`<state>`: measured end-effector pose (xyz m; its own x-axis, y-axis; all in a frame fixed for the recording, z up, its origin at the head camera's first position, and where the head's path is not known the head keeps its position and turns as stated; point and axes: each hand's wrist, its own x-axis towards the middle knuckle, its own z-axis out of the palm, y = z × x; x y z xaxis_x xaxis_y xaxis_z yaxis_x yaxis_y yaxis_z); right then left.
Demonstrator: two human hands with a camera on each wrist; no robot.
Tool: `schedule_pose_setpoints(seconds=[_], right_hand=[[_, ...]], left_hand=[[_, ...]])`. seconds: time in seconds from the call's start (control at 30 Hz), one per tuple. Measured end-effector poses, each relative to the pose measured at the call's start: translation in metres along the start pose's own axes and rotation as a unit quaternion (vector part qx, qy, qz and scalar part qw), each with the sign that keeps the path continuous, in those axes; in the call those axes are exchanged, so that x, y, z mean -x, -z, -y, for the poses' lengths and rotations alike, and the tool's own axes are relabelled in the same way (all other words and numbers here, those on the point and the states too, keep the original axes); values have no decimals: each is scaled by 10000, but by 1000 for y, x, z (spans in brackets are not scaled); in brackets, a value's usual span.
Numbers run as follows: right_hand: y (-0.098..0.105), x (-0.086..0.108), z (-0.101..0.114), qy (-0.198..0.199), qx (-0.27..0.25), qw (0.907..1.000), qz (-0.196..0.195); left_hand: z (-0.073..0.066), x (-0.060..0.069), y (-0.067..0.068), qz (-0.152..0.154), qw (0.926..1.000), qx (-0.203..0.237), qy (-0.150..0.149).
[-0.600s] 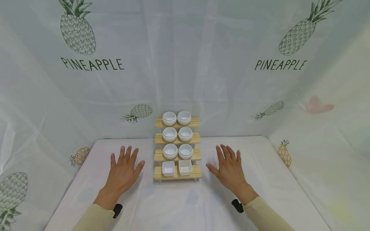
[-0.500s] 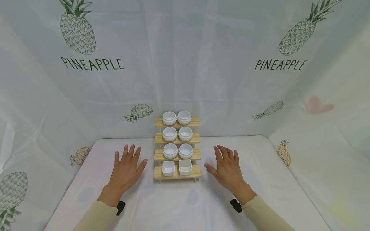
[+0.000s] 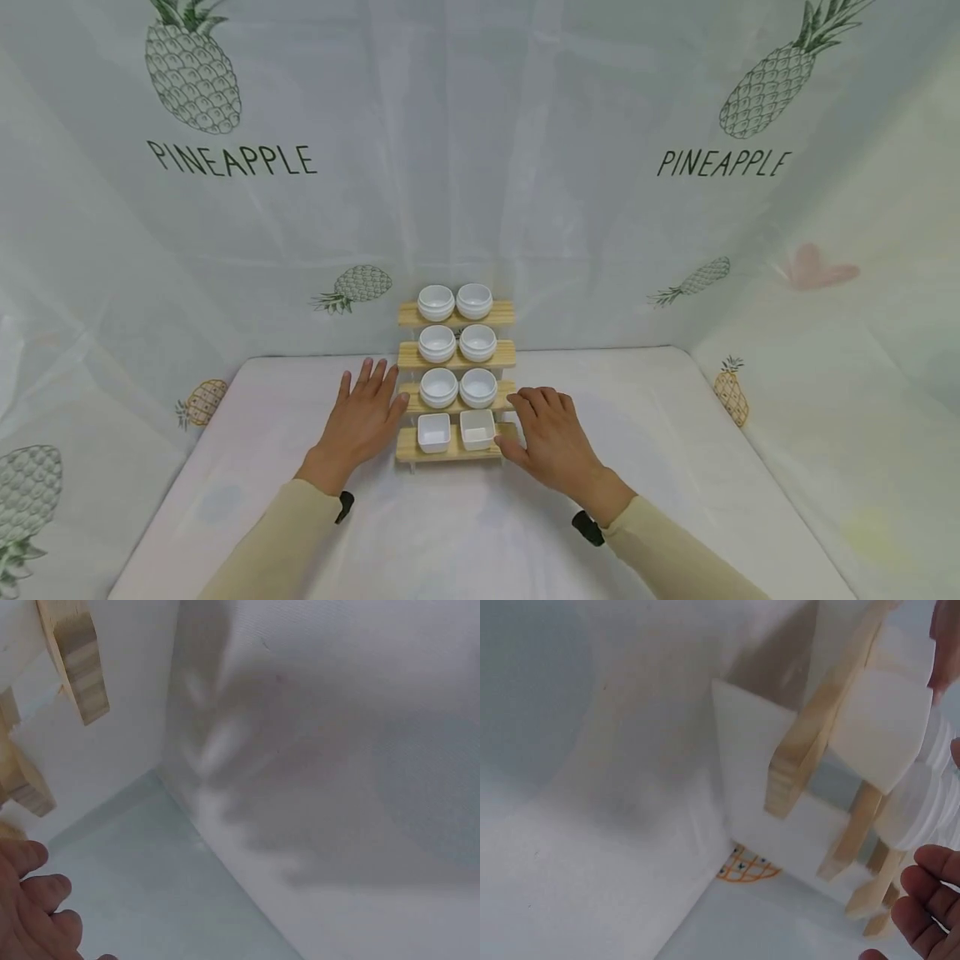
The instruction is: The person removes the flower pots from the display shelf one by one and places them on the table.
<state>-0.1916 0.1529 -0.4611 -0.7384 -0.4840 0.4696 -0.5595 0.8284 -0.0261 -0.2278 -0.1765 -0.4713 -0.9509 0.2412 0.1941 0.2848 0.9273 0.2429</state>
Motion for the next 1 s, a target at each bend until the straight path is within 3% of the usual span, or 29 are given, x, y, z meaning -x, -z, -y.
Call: schedule_pose_setpoints(seconds=[0.17,0.43,0.7,1.0], right_hand=[[-4,-7,12,285,53,9992,260],[-14,-14,22,474,395,9974,371],[-18,-14,22,514,713,9951,445],[-12,-20,20,835,872,9917,444]], left_hand=[[-4,-7,-2,94,9999,-63,-128],[-3,-13,-9,212,9992,-276,-205],[-2,-15,-12,363,9989,-247,-140],[-3,-16,-15,410,9989,-197,-127]])
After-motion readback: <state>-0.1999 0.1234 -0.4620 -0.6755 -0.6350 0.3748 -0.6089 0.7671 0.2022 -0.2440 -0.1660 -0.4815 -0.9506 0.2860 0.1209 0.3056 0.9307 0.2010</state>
